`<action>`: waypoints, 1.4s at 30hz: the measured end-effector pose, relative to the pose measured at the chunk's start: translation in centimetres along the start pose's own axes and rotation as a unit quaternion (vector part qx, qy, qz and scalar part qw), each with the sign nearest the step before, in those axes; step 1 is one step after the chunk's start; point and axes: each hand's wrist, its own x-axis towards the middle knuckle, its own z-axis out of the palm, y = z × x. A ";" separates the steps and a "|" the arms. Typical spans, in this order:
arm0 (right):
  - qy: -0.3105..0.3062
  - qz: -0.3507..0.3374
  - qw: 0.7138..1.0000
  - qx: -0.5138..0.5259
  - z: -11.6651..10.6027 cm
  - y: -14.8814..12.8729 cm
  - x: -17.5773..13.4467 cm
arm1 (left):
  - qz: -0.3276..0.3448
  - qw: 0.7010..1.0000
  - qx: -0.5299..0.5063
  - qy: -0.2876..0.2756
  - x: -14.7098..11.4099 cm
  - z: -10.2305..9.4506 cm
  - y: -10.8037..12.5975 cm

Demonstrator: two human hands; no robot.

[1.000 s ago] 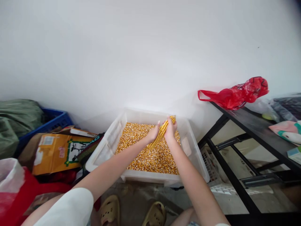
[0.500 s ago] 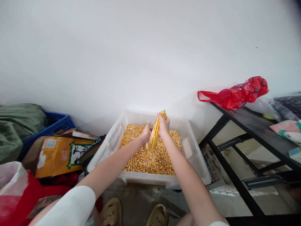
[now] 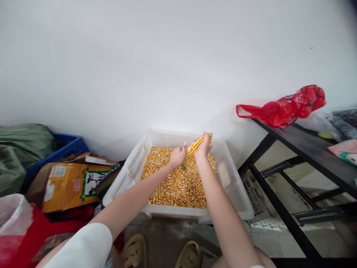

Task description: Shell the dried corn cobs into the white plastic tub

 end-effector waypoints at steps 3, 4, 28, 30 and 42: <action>-0.047 -0.013 0.999 -0.004 0.5 -0.3 -0.9 | -0.090 0.992 -0.069 -0.050 1.1 -0.8 -0.5; -0.057 -0.014 0.998 -0.006 0.6 -0.3 -1.1 | -0.110 0.989 -0.074 -0.064 1.4 -1.3 -0.6; -0.065 -0.030 0.997 0.002 0.4 -0.9 -2.3 | -0.062 0.997 -0.023 -0.027 1.3 -0.8 -0.6; -0.070 -0.015 0.997 0.005 0.4 -0.8 -2.1 | -0.088 0.991 -0.067 -0.074 1.9 -2.0 -1.1; 0.083 0.042 0.994 0.063 -2.1 -1.0 1.6 | 0.133 0.953 0.270 -0.047 -1.1 -1.0 1.4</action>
